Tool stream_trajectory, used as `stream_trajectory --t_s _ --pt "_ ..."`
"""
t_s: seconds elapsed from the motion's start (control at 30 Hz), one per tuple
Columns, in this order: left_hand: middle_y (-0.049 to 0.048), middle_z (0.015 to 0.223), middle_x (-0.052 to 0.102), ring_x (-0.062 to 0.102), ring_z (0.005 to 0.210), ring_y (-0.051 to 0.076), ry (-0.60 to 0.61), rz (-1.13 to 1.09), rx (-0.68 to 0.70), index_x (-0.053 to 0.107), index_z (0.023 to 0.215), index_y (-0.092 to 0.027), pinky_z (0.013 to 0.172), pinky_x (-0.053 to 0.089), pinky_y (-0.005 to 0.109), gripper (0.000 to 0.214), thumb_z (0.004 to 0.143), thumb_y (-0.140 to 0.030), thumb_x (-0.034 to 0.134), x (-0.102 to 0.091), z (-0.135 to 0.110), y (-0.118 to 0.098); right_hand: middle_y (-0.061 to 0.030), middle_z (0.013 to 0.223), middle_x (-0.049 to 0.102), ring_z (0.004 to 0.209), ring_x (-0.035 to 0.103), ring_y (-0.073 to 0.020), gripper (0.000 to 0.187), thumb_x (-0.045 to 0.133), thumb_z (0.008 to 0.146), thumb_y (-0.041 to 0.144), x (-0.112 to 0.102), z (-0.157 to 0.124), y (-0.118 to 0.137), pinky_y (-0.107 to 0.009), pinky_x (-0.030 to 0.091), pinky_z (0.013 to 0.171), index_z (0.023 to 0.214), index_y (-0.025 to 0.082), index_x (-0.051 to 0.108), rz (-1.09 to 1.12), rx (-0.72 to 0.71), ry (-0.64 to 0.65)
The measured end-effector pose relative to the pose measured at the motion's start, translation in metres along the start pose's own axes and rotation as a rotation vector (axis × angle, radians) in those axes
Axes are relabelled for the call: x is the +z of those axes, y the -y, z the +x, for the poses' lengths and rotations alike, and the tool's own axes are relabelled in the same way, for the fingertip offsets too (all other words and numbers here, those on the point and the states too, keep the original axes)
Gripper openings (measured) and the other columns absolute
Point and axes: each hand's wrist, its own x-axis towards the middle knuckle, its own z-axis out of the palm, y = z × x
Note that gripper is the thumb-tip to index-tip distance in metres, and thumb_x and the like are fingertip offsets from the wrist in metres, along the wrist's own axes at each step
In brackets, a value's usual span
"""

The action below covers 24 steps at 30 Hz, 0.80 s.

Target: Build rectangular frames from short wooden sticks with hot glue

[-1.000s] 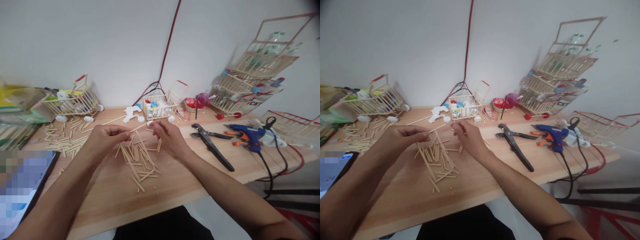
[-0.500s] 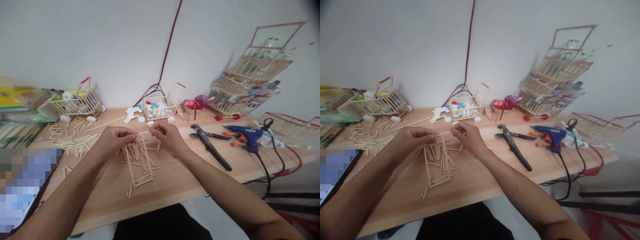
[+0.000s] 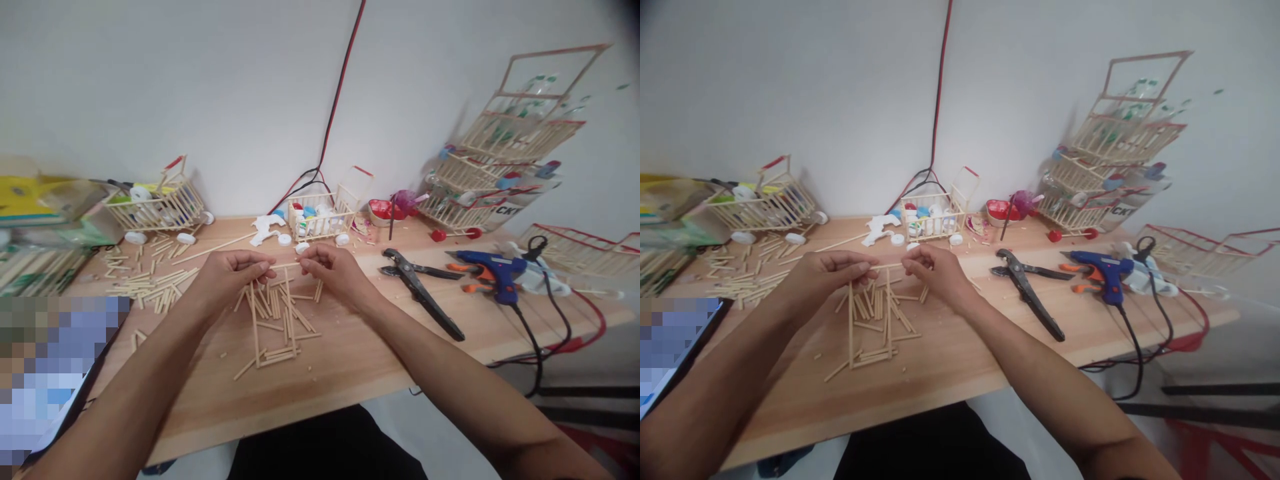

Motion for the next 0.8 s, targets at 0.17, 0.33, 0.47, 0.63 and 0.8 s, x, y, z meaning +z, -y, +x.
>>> stream_trajectory --t_s 0.17,0.33,0.47,0.63,0.8 --pt "0.0063 0.076 0.074 0.060 0.062 0.014 -0.014 0.005 -0.018 0.073 0.086 -0.015 0.063 0.049 0.026 0.031 0.067 -0.039 0.070 0.002 -0.001 -0.003 -0.0012 0.073 0.066 0.063 0.052 -0.0106 0.017 0.058 0.083 0.032 0.000 0.000 -0.001 -0.023 0.037 0.060 0.081 0.016 0.065 -0.068 -0.017 0.010" --pt "0.0056 0.083 0.072 0.060 0.072 0.018 -0.105 0.294 0.108 0.071 0.079 -0.018 0.062 0.046 0.028 0.033 0.074 -0.048 0.056 -0.025 0.003 -0.002 -0.0002 0.069 0.063 0.058 0.047 -0.0089 0.023 0.058 0.083 0.035 -0.005 0.002 -0.003 -0.022 0.035 0.056 0.073 0.015 0.063 0.004 0.001 0.004" --pt "0.0000 0.057 0.061 0.051 0.056 0.016 0.017 0.767 0.133 0.063 0.059 -0.020 0.055 0.035 0.026 0.026 0.070 -0.042 0.056 -0.045 -0.002 -0.001 0.0004 0.066 0.060 0.054 0.045 -0.0085 0.024 0.058 0.081 0.037 -0.010 0.004 -0.004 -0.021 0.033 0.051 0.071 0.015 0.061 0.046 0.076 -0.009" --pt "0.0001 0.062 0.063 0.054 0.059 0.017 0.123 1.003 0.056 0.061 0.063 -0.021 0.053 0.030 0.026 0.013 0.069 -0.030 0.053 -0.037 -0.014 0.007 0.0021 0.060 0.056 0.051 0.041 -0.0077 0.023 0.057 0.080 0.035 -0.016 0.007 -0.003 -0.021 0.030 0.049 0.068 0.015 0.060 0.027 0.107 -0.049" --pt "0.0018 0.063 0.063 0.054 0.060 0.019 0.160 1.048 0.083 0.057 0.060 -0.022 0.053 0.030 0.027 0.014 0.070 -0.024 0.047 -0.031 -0.014 0.013 0.0034 0.057 0.052 0.048 0.038 -0.0072 0.023 0.056 0.080 0.033 -0.017 0.008 -0.005 -0.021 0.029 0.049 0.066 0.015 0.059 0.007 0.112 -0.059"
